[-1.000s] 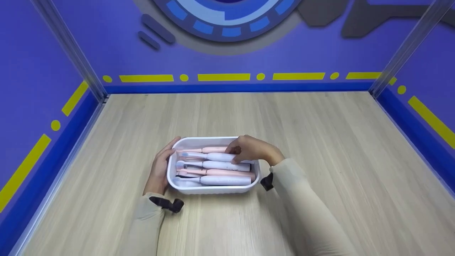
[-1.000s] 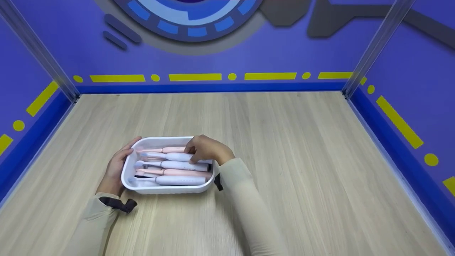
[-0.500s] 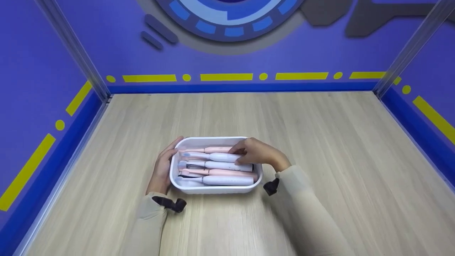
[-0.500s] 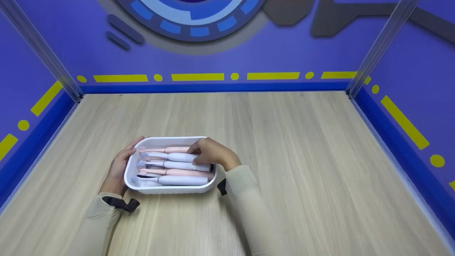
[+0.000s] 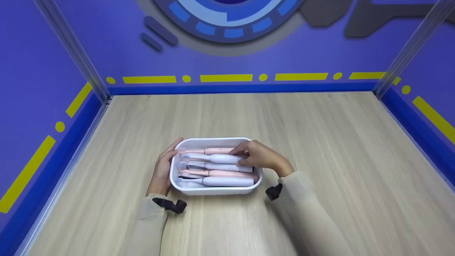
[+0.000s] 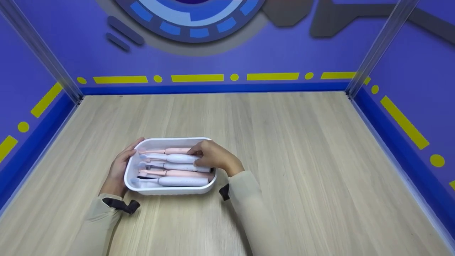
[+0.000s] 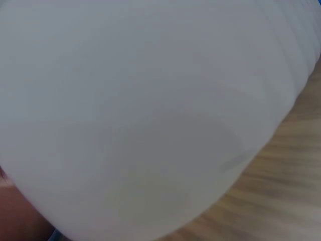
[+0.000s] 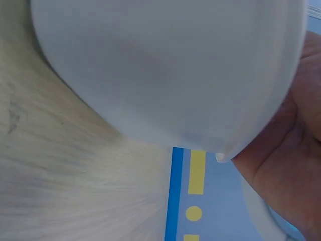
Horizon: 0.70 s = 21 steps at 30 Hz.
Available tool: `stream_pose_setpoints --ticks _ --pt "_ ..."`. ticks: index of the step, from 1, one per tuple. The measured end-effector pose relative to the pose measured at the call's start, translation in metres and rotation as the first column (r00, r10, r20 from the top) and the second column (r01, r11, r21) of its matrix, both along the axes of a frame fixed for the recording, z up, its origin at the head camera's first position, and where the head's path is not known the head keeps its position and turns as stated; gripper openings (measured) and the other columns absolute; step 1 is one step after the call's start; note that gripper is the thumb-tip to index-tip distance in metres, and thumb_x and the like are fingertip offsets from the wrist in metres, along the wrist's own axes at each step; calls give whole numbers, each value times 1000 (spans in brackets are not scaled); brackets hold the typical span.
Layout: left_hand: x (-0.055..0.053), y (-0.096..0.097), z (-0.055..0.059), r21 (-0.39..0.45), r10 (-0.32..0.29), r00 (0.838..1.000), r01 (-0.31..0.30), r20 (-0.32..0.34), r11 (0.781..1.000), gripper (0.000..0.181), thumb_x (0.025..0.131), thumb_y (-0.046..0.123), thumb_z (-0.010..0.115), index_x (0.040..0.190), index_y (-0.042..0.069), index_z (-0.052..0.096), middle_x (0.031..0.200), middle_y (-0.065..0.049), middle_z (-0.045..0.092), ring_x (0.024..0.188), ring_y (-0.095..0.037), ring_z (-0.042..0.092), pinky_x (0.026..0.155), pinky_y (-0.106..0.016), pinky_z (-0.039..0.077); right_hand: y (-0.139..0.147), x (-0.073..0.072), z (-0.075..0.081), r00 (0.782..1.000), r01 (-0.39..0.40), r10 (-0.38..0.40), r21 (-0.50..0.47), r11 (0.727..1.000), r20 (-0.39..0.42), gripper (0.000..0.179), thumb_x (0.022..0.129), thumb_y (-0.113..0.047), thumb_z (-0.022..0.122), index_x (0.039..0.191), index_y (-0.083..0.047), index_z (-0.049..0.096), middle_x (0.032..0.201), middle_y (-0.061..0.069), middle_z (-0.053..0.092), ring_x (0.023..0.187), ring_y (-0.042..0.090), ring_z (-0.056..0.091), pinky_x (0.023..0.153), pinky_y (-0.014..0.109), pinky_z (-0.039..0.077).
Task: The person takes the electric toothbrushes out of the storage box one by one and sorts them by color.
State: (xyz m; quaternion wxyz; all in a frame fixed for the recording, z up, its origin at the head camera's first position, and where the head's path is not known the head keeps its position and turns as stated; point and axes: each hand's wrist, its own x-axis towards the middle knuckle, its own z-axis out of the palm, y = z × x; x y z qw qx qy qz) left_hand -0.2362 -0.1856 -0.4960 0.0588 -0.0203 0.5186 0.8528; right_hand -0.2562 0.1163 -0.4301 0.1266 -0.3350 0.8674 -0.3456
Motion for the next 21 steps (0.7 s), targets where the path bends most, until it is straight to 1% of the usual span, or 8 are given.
stream_pose_setpoints --ticks 5,10,15,18,21 --pt "0 0 0 3 2 1000 -2 5 1000 53 96 4 29 149 1 29 160 -9 20 148 -20 15 123 -33 10 1 2 -2 1000 4 -4 -34 999 -20 31 81 -3 70 112 -5 71 108 9 69 93 15 58 83 27 50" --pt "0 -1 0 1 0 1000 0 14 1000 53 96 4 28 150 2 29 160 -8 21 148 -19 16 123 -32 11 2 3 -5 1000 14 -16 -78 997 -22 30 82 -5 71 112 -5 71 106 7 70 92 14 57 84 29 51" --pt "0 -1 -1 -21 5 1000 -4 20 1000 53 96 5 29 150 3 30 160 -6 22 148 -18 17 122 -32 11 2 5 -4 999 15 -20 -121 993 -39 31 82 -5 71 112 -4 71 105 9 70 94 16 60 86 34 53" --pt "0 0 -1 -31 9 1000 -8 24 999 53 97 6 29 149 4 32 160 -5 24 148 -17 17 122 -31 12 2 7 -3 999 23 -29 -145 989 -40 31 82 -5 71 113 -4 70 106 9 70 95 18 61 86 34 54" --pt "1 0 1 -36 17 1000 -16 25 999 52 97 5 30 149 4 33 159 -4 25 148 -16 18 122 -31 12 2 9 -2 999 21 -30 -190 982 -45 31 82 -6 71 114 -4 70 108 9 70 96 19 62 84 33 54"
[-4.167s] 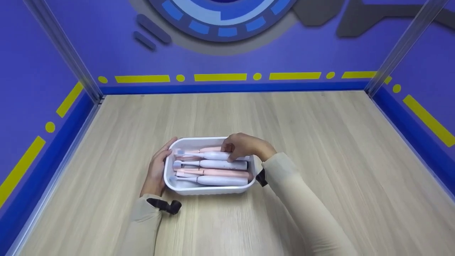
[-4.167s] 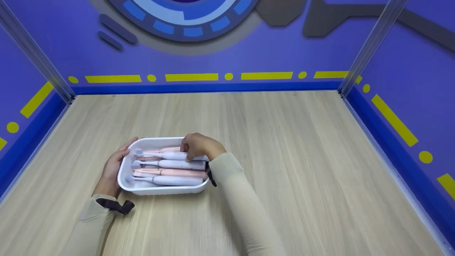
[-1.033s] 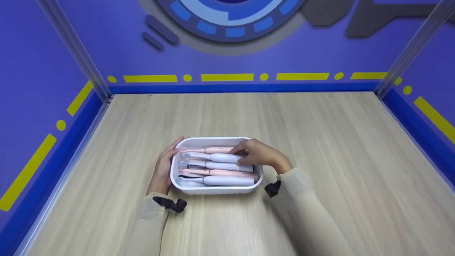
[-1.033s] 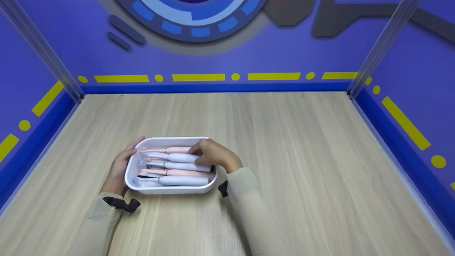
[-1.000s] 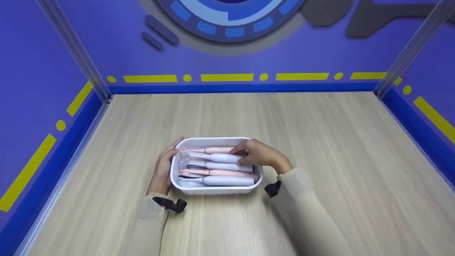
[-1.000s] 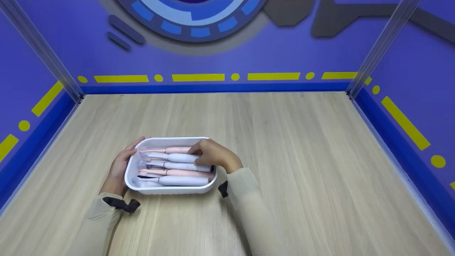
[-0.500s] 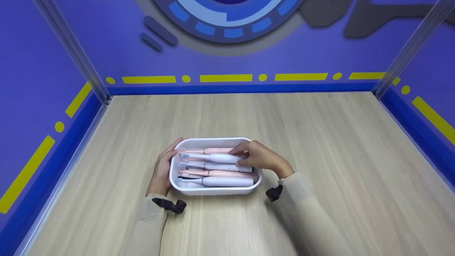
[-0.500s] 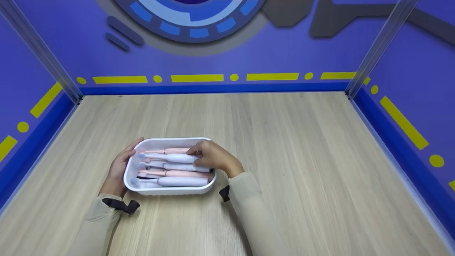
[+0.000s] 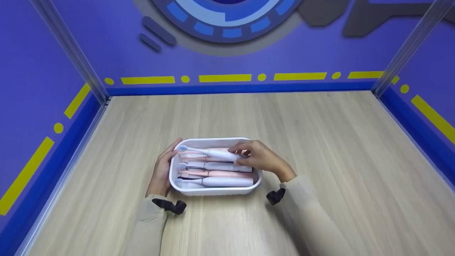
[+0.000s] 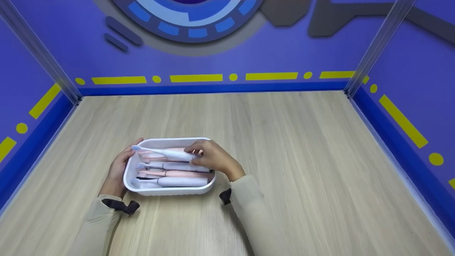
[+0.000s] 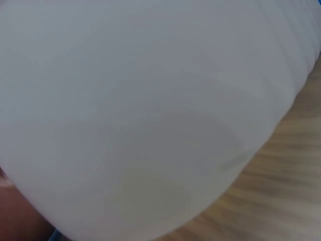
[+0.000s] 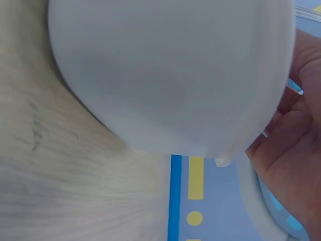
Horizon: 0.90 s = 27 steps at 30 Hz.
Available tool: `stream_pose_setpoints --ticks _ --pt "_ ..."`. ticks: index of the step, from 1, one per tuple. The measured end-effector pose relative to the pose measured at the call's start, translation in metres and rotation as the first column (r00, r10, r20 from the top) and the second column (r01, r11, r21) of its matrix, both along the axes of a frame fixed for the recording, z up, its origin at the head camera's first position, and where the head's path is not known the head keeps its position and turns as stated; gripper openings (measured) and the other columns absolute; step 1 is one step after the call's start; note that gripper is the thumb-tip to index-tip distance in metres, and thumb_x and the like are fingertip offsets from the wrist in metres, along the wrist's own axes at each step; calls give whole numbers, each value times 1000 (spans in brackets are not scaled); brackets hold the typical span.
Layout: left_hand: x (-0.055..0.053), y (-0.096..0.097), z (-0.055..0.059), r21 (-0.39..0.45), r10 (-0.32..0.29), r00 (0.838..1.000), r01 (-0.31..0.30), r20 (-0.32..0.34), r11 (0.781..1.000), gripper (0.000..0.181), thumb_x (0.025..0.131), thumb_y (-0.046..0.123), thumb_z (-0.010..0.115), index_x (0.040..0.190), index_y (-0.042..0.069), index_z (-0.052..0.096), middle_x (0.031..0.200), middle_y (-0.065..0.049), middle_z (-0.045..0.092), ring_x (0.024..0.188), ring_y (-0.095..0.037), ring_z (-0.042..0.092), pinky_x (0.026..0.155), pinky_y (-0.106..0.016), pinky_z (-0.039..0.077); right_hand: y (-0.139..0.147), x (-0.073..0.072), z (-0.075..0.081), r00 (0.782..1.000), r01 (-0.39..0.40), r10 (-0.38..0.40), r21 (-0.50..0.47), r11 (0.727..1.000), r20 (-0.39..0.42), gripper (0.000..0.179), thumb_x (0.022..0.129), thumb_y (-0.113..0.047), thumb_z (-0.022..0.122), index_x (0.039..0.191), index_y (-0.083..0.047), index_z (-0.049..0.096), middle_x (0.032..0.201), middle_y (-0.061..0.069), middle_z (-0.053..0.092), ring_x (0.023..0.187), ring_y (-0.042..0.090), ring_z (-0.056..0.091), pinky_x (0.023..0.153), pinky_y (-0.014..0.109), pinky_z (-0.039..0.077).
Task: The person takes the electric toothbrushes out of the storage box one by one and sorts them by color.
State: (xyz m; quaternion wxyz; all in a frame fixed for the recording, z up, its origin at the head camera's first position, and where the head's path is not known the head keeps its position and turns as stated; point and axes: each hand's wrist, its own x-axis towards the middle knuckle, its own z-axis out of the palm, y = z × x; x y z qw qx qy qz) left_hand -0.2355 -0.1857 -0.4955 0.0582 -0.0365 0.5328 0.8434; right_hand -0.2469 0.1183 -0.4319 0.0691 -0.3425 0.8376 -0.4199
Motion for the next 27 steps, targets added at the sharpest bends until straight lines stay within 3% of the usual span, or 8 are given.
stream_pose_setpoints --ticks 6,13,21,27 --pt "1 0 0 11 -5 1000 5 -21 1000 52 96 4 29 148 2 32 159 -8 25 148 -19 18 123 -34 11 6 4 3 1000 17 -19 -75 997 -25 34 85 -4 69 119 -6 67 109 9 68 97 19 61 81 32 54" --pt "-1 0 -2 12 3 1000 -3 -25 1000 52 96 3 28 149 1 31 159 -8 24 148 -20 18 122 -34 13 16 10 6 992 86 -100 -164 983 -82 37 83 -4 71 120 -6 67 107 9 68 96 20 62 80 30 56" --pt "0 0 -3 -3 1 1000 -1 -30 1000 52 97 4 27 149 2 31 160 -8 23 148 -20 17 123 -33 12 24 16 6 972 212 -230 -245 946 -47 40 80 1 74 119 -4 67 114 10 67 96 17 62 81 30 55" --pt "-1 0 -2 -8 3 999 -3 -33 1000 52 97 4 27 149 1 31 160 -8 23 148 -21 17 123 -34 12 26 26 18 952 275 -304 -313 909 -43 38 78 6 73 115 2 68 108 16 68 95 14 60 80 30 55"
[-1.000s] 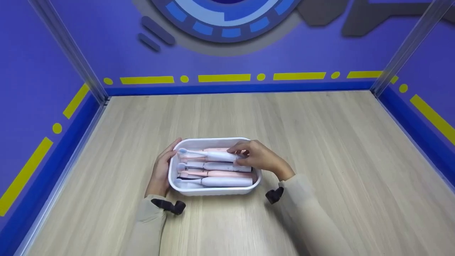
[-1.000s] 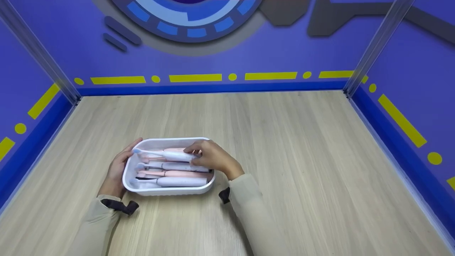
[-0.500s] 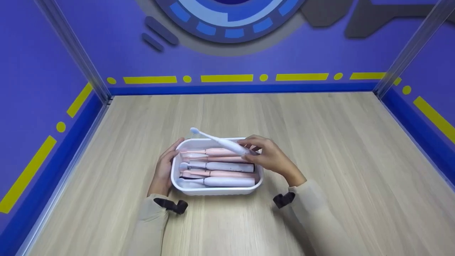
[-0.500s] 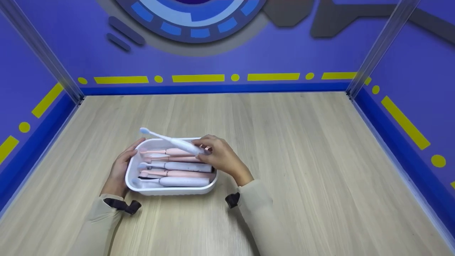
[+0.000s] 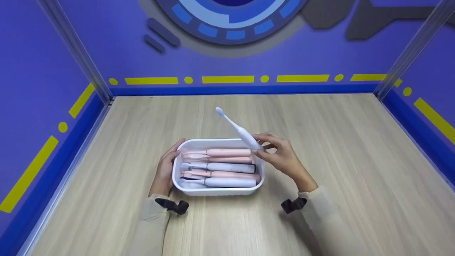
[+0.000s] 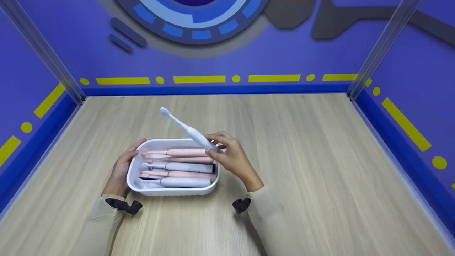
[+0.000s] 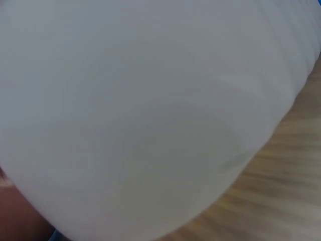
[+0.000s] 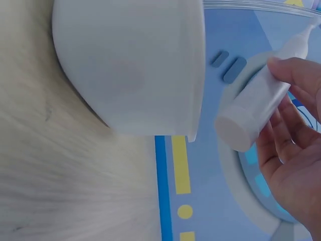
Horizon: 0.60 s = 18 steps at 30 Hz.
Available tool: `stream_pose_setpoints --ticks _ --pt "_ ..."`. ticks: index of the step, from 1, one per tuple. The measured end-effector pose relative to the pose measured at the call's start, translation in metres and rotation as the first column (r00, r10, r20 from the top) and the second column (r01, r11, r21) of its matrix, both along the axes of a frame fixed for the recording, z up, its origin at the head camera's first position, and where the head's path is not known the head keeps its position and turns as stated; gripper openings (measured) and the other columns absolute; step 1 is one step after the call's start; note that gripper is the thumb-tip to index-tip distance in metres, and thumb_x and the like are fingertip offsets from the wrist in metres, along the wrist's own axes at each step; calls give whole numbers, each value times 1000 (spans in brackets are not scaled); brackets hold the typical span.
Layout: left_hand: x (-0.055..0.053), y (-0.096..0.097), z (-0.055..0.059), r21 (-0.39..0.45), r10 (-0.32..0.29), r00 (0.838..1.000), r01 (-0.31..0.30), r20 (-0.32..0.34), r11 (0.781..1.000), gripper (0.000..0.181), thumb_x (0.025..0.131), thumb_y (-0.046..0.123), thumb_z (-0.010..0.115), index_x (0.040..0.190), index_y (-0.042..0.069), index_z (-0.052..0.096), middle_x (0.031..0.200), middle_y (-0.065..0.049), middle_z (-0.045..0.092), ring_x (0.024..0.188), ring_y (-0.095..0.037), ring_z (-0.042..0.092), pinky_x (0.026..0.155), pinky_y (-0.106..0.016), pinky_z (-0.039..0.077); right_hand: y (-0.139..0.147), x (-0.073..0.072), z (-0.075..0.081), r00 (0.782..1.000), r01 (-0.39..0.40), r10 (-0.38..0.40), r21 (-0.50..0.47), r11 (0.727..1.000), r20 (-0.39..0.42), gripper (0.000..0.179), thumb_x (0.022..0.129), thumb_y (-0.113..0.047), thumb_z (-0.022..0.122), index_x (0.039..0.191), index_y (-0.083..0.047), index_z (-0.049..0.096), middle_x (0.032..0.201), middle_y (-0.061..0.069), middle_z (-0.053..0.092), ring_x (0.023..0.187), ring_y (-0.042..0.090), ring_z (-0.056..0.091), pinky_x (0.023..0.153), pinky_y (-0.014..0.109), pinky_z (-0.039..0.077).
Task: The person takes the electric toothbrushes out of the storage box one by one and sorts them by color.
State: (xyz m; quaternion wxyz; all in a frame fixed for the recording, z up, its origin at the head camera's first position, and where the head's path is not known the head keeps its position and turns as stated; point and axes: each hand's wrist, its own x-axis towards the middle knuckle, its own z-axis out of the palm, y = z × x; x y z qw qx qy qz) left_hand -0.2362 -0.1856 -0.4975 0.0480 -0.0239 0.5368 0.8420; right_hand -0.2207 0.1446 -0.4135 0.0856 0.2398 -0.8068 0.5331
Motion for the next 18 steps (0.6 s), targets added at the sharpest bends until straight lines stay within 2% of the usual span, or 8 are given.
stream_pose_setpoints --ticks 6,13,18 --pt "0 2 0 11 -4 1000 4 -13 1000 52 96 3 29 148 -1 32 159 -9 25 147 -21 20 122 -35 14 4 12 12 999 42 -42 -23 999 -5 35 78 7 72 113 5 67 104 16 68 93 12 60 78 29 55" --pt "1 2 1 9 -5 1000 6 -2 1000 52 96 3 28 148 0 33 159 -7 25 148 -20 19 122 -34 13 11 12 4 994 74 -77 -42 996 -72 35 75 9 73 110 7 67 103 18 67 91 11 61 75 26 55" --pt "0 1 1 10 9 1000 -9 16 1000 52 96 4 29 148 2 34 159 -6 25 147 -19 19 122 -33 13 12 10 -2 992 105 -109 -72 992 -59 35 74 11 73 108 9 66 105 20 66 91 10 61 74 24 56"
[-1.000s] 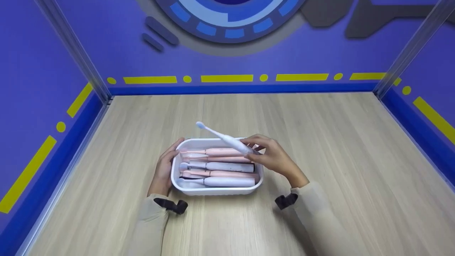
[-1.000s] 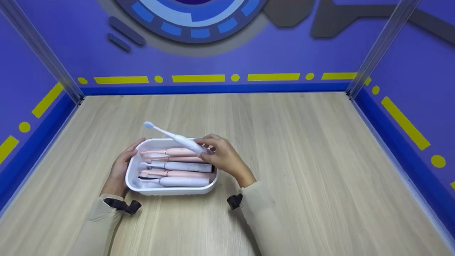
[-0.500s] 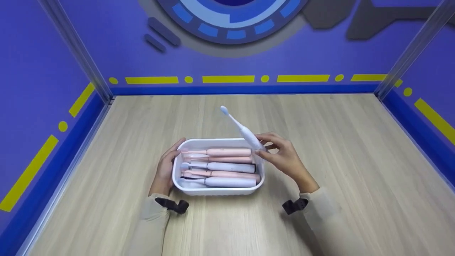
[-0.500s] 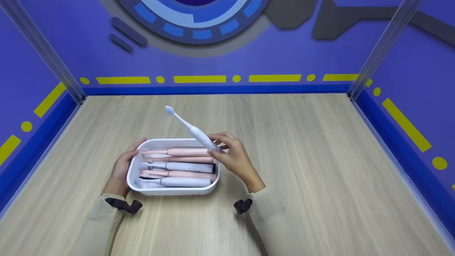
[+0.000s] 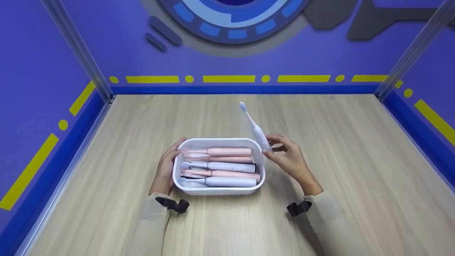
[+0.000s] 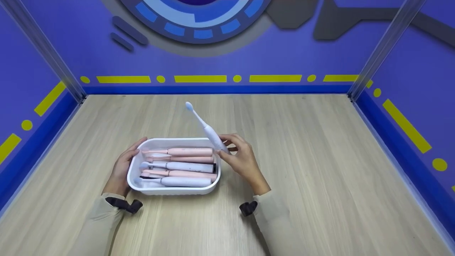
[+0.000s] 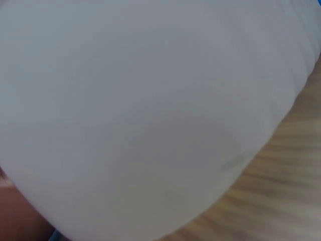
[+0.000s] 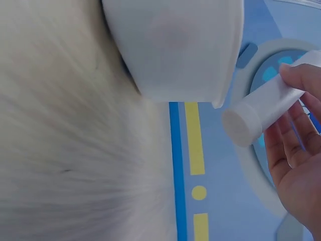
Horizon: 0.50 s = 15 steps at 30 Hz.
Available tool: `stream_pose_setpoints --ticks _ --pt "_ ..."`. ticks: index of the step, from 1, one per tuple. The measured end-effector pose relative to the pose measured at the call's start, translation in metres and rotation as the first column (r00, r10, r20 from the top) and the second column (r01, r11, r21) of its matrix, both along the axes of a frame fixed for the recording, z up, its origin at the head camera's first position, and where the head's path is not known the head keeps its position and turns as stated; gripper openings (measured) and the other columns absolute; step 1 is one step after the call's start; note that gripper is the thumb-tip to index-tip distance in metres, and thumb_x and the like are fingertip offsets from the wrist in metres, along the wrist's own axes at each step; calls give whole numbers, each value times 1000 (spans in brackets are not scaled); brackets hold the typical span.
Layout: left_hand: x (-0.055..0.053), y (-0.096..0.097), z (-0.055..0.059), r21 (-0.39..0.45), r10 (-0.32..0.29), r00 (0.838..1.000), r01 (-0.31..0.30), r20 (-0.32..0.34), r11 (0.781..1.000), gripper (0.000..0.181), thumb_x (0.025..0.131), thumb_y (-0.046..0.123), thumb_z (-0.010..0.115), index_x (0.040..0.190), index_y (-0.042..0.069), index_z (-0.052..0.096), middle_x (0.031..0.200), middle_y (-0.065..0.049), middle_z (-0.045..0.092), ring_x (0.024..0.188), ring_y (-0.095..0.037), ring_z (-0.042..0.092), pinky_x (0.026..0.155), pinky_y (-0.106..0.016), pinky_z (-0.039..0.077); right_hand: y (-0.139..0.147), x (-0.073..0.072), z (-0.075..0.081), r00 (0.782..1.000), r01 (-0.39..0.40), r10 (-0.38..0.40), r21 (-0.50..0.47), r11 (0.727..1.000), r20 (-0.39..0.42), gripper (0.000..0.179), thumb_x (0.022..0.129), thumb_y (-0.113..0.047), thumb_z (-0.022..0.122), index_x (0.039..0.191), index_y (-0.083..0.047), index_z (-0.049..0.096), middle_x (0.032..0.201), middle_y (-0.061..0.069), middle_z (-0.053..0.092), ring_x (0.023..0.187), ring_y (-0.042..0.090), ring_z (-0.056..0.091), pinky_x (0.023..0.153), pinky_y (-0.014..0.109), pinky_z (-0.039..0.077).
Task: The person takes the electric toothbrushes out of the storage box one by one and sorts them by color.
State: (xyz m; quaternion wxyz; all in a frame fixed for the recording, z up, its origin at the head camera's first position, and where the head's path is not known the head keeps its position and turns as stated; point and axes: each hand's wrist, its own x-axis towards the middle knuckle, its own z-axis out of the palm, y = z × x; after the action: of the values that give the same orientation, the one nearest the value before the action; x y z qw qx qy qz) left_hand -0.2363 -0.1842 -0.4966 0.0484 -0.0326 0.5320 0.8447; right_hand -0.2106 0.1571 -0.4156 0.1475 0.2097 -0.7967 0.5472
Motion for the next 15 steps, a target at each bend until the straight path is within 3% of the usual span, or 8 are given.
stream_pose_setpoints --ticks 4,9,15 --pt "0 0 -1 -12 1 1000 -1 0 1000 52 96 4 30 147 2 35 159 -6 26 147 -19 20 122 -33 14 3 -3 -8 997 54 -53 -19 998 53 36 74 12 73 109 9 65 105 19 66 91 11 61 74 22 55" --pt "1 0 0 -12 2 1000 -2 -1 1000 52 96 5 30 147 3 36 158 -5 27 147 -18 20 122 -32 14 13 -15 -31 988 110 -102 -66 992 118 37 75 10 74 111 4 65 104 15 66 91 10 60 76 19 55" --pt "0 -1 0 13 -10 1000 11 -9 1000 52 96 4 29 148 1 33 159 -7 25 148 -19 18 122 -33 13 21 -23 -42 969 167 -149 -80 983 196 41 78 7 72 116 4 59 109 16 62 93 10 60 79 23 55"
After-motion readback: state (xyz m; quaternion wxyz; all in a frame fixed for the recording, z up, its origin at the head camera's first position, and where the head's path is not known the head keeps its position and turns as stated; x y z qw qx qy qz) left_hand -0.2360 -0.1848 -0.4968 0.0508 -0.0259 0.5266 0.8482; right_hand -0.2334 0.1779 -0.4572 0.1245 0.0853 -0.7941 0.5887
